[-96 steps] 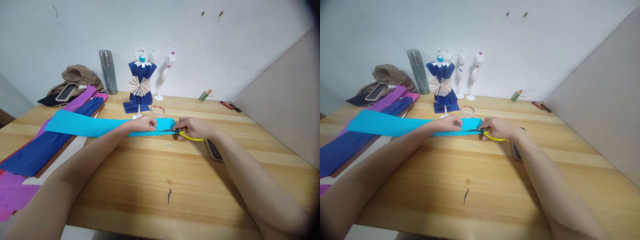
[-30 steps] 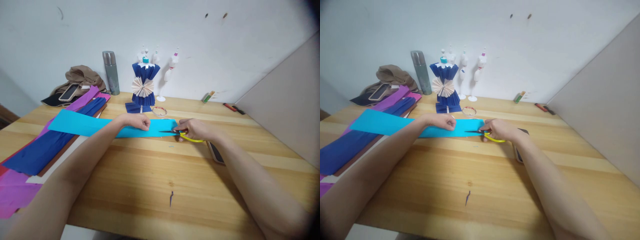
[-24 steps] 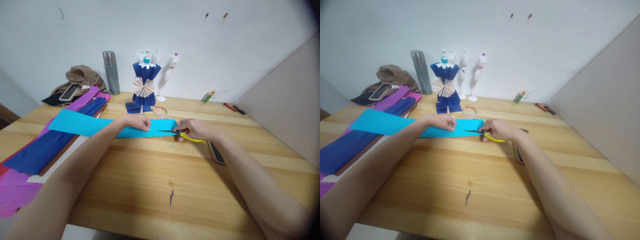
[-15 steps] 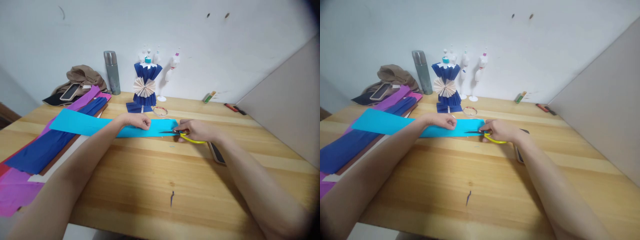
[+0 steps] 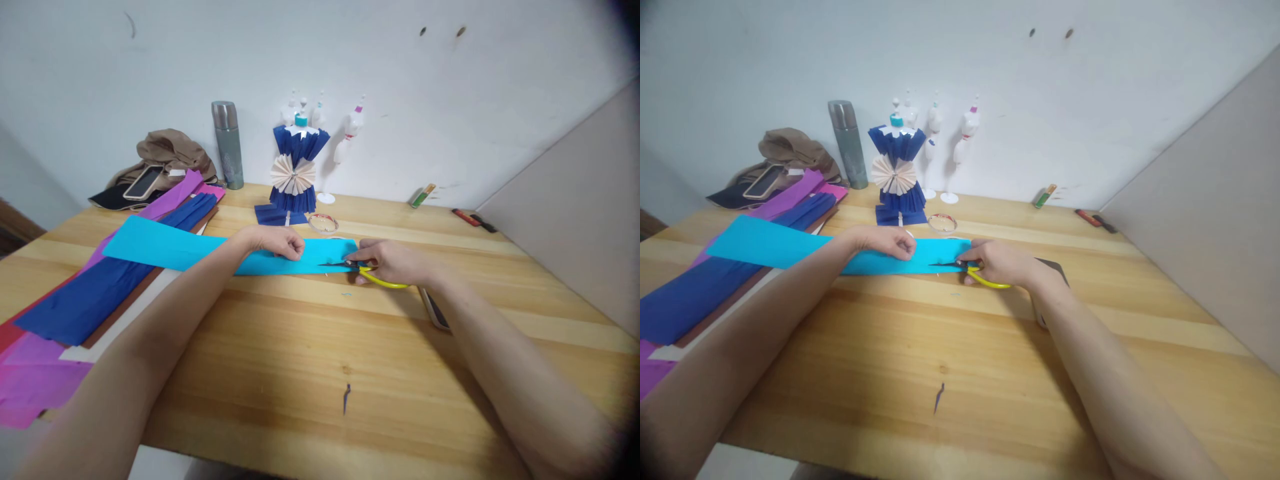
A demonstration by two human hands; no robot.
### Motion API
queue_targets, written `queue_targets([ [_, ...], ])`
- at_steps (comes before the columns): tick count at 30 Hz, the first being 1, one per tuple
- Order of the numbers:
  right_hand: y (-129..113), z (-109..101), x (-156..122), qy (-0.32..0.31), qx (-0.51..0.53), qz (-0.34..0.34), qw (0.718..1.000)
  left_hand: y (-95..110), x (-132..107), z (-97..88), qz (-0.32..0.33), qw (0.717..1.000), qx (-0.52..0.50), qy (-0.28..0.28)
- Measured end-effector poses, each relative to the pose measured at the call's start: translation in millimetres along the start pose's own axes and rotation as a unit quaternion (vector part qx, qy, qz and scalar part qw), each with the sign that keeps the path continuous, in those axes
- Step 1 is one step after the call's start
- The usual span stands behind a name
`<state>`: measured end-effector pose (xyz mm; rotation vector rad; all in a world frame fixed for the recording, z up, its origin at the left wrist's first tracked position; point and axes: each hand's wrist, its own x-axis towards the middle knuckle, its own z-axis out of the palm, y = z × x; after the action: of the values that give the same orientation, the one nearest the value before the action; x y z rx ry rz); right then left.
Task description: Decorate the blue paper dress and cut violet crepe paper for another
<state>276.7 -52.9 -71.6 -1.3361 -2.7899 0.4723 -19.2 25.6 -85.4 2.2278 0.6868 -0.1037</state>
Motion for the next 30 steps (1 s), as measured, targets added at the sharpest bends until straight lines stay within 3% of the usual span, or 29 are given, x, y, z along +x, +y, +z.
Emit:
queue_targets([
  [30, 5.8, 8.2, 7.5, 0.004, -0.019, -0.024, 1.000, -1.8, 0.9, 0.2, 0.008, 1.000, -0.011, -0.009],
])
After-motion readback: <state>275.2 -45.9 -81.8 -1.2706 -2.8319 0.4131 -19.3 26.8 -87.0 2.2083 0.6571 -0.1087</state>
